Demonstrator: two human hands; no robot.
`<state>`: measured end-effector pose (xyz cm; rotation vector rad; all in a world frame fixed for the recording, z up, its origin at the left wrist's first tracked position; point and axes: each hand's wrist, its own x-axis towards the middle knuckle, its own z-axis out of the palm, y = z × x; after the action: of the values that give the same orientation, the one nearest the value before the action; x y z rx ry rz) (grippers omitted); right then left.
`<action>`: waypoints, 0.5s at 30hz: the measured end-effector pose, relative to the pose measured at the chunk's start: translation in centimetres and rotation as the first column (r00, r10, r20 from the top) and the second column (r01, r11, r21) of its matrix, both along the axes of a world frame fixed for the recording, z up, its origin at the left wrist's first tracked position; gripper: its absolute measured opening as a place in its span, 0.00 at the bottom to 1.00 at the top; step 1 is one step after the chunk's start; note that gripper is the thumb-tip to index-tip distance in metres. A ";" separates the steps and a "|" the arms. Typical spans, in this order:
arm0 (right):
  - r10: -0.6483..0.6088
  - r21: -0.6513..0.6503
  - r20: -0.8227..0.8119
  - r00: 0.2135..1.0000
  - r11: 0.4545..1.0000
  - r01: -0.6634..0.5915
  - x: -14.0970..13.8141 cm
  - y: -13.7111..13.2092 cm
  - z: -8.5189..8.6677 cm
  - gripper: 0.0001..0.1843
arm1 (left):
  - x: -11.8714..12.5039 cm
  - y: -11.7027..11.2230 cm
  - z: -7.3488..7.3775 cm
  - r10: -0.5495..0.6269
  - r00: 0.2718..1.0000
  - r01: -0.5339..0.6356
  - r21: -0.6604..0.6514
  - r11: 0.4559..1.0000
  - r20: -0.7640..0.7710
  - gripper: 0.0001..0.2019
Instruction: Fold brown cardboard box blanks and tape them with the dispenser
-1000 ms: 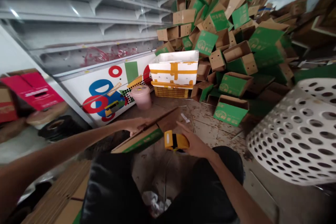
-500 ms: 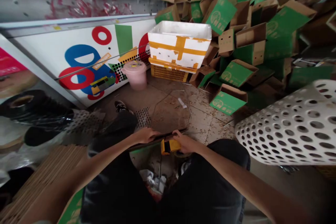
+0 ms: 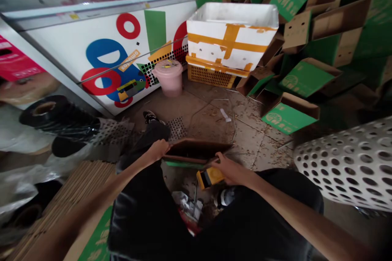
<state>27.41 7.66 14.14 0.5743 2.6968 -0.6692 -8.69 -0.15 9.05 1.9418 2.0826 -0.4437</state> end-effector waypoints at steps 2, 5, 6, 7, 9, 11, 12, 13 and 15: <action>0.014 -0.094 -0.047 0.999 0.995 -0.018 0.8 -1.1 0.8 0.27 | 0.4 2.0 -0.2 0.092 0.995 -0.091 0.023 0.996 -0.042 0.29; 0.057 -0.259 -0.139 0.989 0.961 -0.092 2.0 -3.8 1.1 0.27 | 1.7 4.3 -0.6 0.175 0.982 -0.170 0.070 0.983 -0.066 0.31; 0.065 -0.298 -0.152 0.986 0.948 -0.109 2.3 -4.9 0.9 0.28 | 2.4 4.7 -0.7 0.192 0.979 -0.186 0.095 0.978 -0.064 0.31; 0.065 -0.323 -0.154 0.986 0.940 -0.112 2.6 -5.9 0.6 0.29 | 3.1 5.0 -0.9 0.200 0.978 -0.192 0.121 0.974 -0.059 0.31; 0.025 -0.352 -0.136 0.990 0.933 -0.072 2.8 -7.8 -0.3 0.31 | 4.8 4.9 -1.3 0.188 0.981 -0.178 0.164 0.970 -0.047 0.30; -0.066 -0.391 -0.110 0.992 0.920 0.018 2.8 -9.2 -1.3 0.30 | 6.2 4.4 -1.7 0.188 0.981 -0.178 0.188 0.966 -0.038 0.30; -0.126 -0.418 -0.098 0.987 0.905 0.074 2.7 -9.7 -1.7 0.29 | 6.8 4.1 -1.9 0.210 0.977 -0.199 0.194 0.960 -0.037 0.31; -0.189 -0.447 -0.089 0.978 0.885 0.131 2.6 -10.0 -2.0 0.29 | 7.2 3.8 -2.1 0.249 0.968 -0.236 0.203 0.950 -0.038 0.32; -0.313 -0.483 -0.065 0.948 0.841 0.245 2.2 -10.7 -2.3 0.29 | 7.8 3.3 -2.5 0.347 0.937 -0.331 0.231 0.915 -0.034 0.35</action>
<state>29.58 -3.02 11.82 0.8172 2.4460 -1.4432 -0.93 3.15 6.58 1.6364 2.5503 -0.2184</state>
